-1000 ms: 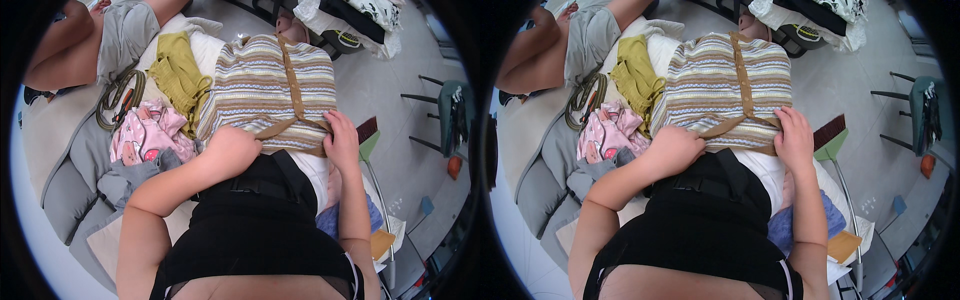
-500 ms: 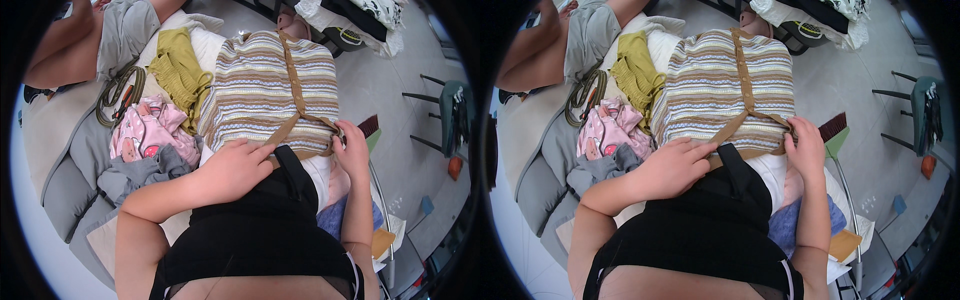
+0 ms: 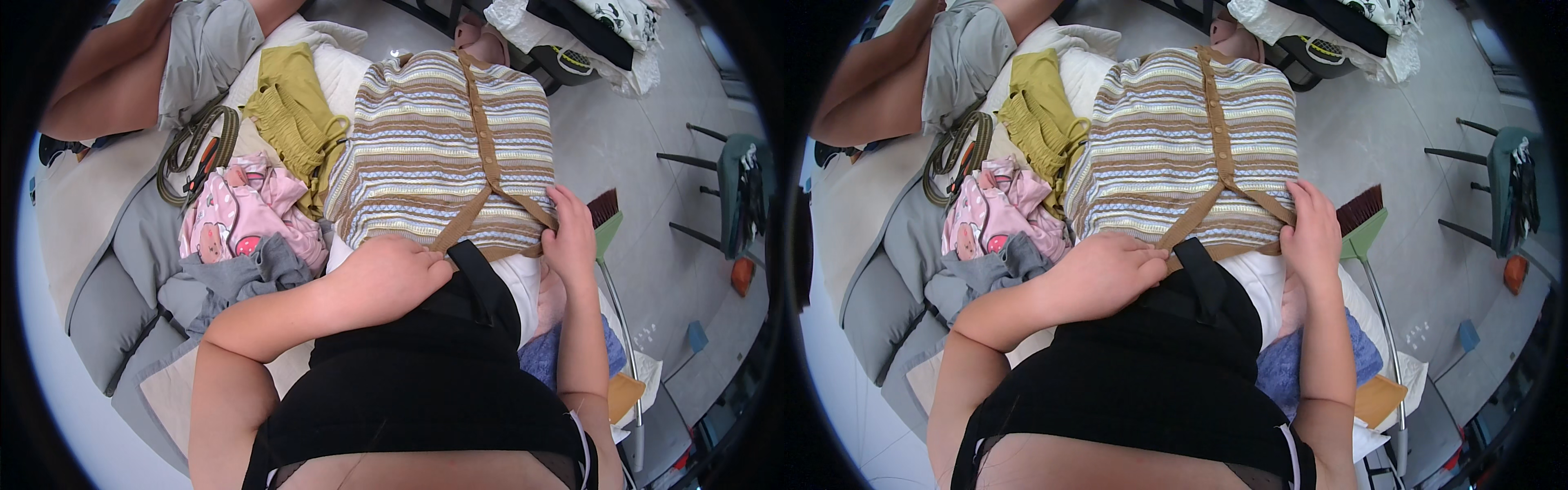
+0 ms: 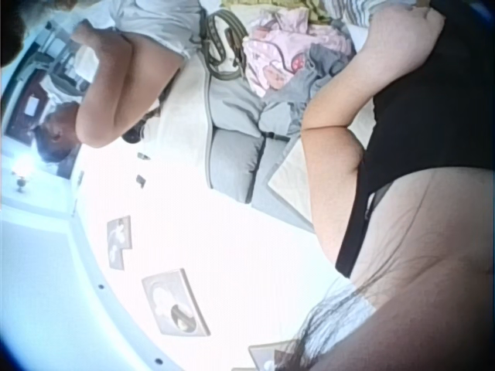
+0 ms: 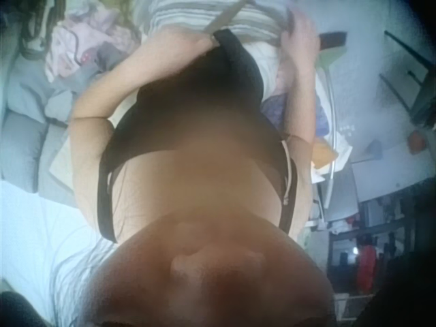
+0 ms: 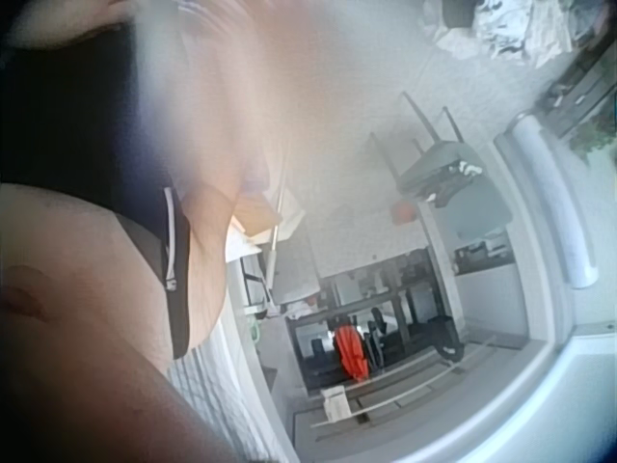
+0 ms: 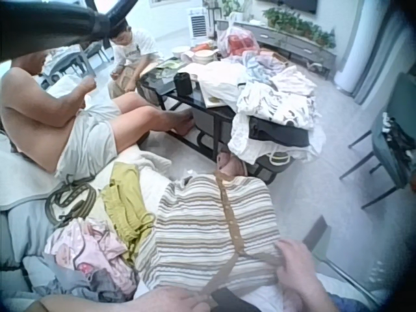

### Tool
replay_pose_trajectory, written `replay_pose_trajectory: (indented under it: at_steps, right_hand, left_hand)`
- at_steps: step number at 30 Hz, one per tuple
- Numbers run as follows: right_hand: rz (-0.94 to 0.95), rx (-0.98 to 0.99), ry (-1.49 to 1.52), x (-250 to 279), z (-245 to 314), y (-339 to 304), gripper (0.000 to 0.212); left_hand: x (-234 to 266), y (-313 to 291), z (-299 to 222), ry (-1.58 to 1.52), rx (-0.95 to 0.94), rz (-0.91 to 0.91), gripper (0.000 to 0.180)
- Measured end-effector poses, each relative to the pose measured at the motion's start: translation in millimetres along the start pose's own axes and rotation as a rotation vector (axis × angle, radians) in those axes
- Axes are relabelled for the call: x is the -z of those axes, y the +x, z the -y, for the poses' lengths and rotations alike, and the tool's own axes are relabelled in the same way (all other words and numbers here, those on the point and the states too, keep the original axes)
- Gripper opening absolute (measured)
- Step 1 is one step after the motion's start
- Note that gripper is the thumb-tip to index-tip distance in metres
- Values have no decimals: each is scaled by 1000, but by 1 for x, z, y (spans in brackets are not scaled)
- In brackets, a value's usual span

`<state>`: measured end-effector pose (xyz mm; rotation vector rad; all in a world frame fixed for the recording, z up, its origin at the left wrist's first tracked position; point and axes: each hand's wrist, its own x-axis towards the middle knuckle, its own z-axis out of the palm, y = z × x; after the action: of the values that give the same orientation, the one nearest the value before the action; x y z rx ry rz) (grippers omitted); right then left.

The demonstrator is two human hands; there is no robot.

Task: The person trims a loose thread from a striped cloth with scissors, folds the cloth, and then folds a patterned white jacket and a black garment by hand on their lap.

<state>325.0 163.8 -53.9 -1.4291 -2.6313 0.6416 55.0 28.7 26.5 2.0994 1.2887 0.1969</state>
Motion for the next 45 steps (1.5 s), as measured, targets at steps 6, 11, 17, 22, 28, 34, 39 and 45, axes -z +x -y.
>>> replay_pose_trajectory:
  at_steps: [6, 11, 17, 22, 28, 34, 39, 45]
  right_hand:
    - [139, -191, 62, 21, -3, -7, 54]
    - [201, -161, 178, 30, 0, -17, 47]
    - [222, -35, 291, 21, 4, -24, 44]
    - [253, 8, 325, 22, -1, -28, 42]
    - [323, -46, 200, 25, -14, -37, 74]
    - [289, -22, 132, 13, -21, -39, 66]
    - [194, 46, 182, 17, -37, -21, 47]
    - [16, -17, 285, 11, -6, 61, 20]
  left_hand:
    - [-1, 2, 4, -33, 25, 27, 14]
    - [2, 4, 5, -92, 57, 47, 19]
    - [0, 6, 6, -155, 76, -26, 34]
    - [2, 3, 9, -77, 218, 13, 38]
    - [-13, -3, 22, -75, 132, -199, 29]
    - [-13, -1, 24, -108, 245, -22, 16]
    - [-14, 3, 26, -76, 192, -50, 15]
    - [-14, 12, 21, -82, 161, -62, 15]
